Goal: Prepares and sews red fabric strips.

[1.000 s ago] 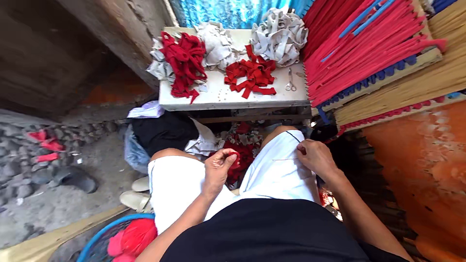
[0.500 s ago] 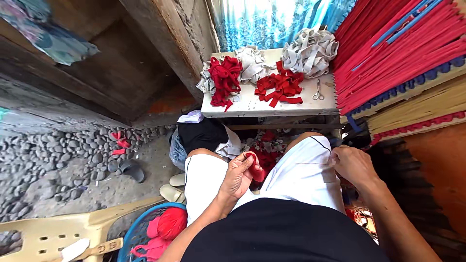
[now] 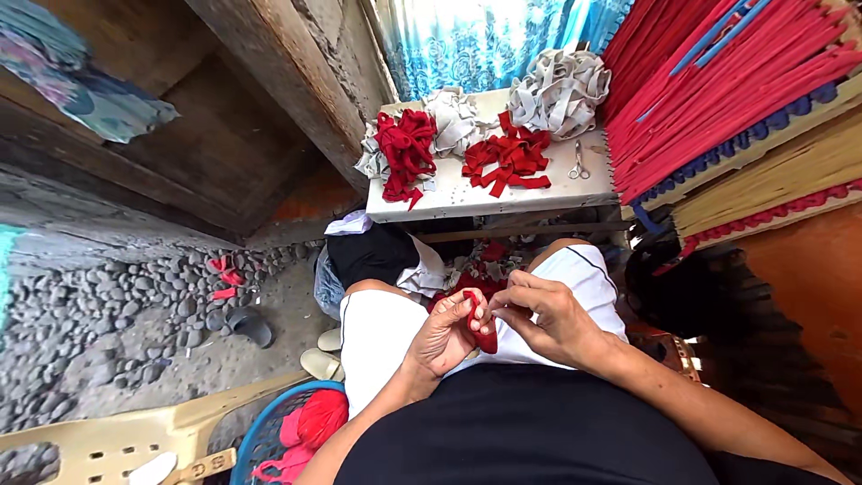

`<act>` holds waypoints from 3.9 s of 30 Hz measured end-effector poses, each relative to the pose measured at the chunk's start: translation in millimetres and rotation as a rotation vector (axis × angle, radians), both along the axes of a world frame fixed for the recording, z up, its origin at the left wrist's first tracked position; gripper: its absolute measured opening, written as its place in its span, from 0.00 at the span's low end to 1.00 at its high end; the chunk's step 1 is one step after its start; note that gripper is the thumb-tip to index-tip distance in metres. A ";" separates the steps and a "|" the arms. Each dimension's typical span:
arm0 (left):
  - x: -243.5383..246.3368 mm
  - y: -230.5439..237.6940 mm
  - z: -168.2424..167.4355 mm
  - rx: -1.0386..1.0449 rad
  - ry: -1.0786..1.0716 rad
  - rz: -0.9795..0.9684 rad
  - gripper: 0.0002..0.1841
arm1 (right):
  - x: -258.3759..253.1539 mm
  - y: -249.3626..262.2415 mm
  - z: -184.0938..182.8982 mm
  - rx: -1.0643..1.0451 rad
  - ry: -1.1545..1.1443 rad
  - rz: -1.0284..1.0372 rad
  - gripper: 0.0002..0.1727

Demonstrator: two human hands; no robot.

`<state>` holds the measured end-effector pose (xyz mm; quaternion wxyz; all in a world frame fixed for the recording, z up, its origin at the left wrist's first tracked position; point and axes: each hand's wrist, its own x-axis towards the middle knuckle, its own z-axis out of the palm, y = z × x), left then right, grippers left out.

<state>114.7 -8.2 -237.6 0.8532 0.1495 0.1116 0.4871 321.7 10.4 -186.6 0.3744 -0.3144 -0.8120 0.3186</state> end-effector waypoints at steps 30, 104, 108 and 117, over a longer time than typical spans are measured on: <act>-0.5 -2.1 -1.3 0.005 -0.113 -0.072 0.05 | -4.5 -3.4 2.8 -0.035 0.008 0.013 0.11; 4.9 2.9 8.7 -0.162 0.699 0.562 0.06 | 71.1 34.6 -13.2 -0.527 0.573 -0.246 0.07; 4.5 2.8 11.2 -0.152 0.579 0.488 0.07 | 63.6 30.0 -19.6 -0.480 0.395 -0.281 0.06; 1.1 -0.1 -2.7 0.031 0.012 0.085 0.03 | -5.0 2.9 -7.9 -0.103 0.177 -0.050 0.06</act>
